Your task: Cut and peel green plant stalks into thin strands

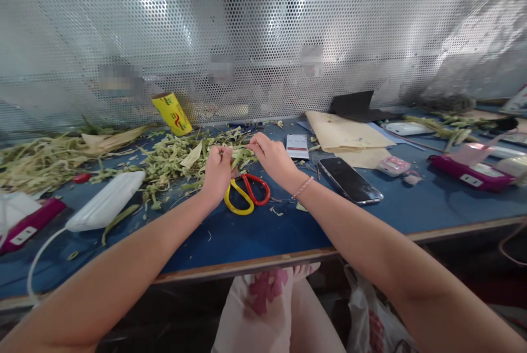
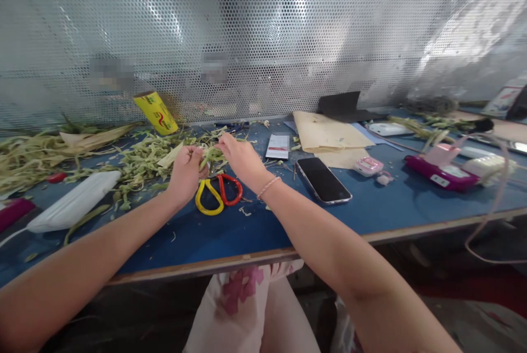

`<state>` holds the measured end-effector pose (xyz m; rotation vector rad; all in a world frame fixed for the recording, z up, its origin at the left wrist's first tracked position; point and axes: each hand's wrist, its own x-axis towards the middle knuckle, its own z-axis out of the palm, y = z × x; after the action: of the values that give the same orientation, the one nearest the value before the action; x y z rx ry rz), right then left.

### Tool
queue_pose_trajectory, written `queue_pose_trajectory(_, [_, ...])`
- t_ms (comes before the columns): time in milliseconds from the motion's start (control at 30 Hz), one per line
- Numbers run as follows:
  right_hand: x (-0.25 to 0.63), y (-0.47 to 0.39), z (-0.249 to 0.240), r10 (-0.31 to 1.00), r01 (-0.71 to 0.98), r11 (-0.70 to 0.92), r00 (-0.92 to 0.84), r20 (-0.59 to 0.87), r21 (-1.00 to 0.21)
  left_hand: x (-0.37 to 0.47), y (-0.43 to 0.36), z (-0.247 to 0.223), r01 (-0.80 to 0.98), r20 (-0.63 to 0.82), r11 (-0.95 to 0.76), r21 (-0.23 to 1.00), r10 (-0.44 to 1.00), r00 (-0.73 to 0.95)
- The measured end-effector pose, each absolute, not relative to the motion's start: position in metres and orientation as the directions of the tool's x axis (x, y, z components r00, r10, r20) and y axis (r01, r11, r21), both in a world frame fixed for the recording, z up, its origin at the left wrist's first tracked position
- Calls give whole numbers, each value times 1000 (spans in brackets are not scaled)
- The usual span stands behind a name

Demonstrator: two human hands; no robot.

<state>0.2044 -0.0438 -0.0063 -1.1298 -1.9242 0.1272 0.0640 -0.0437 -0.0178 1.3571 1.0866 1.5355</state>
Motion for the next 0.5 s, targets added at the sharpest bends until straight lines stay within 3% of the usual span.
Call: queue_pose_trajectory(500, [202, -52, -3, 796, 748, 500, -199, 572, -436, 61, -41, -15, -204, 247, -245, 948, 969, -15])
